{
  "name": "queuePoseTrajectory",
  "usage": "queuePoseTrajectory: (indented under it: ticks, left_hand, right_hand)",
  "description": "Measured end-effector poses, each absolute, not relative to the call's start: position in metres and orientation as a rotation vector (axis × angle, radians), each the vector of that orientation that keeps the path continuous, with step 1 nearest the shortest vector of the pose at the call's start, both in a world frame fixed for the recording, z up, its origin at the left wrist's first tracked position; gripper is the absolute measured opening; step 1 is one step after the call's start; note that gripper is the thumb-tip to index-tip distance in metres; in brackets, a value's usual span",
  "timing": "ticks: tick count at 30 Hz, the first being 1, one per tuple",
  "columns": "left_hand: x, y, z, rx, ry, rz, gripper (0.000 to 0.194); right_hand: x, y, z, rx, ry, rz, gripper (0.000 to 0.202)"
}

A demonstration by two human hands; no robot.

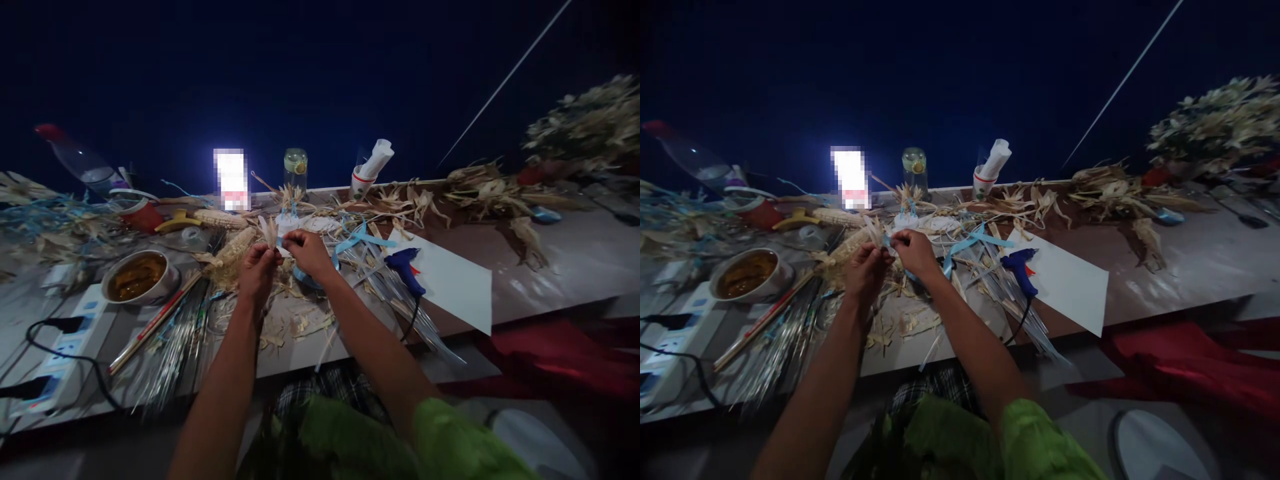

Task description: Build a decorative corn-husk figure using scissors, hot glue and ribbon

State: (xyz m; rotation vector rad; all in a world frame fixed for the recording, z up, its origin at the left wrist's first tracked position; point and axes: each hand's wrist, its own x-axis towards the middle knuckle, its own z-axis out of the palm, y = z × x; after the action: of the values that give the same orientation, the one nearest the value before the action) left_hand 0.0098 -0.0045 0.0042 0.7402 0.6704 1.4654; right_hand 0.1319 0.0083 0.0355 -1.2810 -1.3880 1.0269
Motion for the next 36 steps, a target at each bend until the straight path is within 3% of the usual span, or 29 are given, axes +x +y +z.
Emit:
queuePoseTrajectory:
  ticks: [9, 19, 36]
  left_hand:
    - [0.009, -0.003, 0.001, 0.731, 0.718, 1.409, 0.030]
    - [0.010, -0.003, 0.001, 0.744, 0.764, 1.395, 0.040]
    - [0.010, 0.002, -0.009, 0.830, 0.874, 1.598, 0.019]
  right_hand:
    - [0.129, 0.006, 0.029, -1.116, -1.213, 1.304, 0.015]
    - [0.135, 0.004, 0.027, -1.083, -1.192, 1.386, 0.011]
    - [0.129, 0.000, 0.028, -0.981, -1.064, 1.485, 0.011]
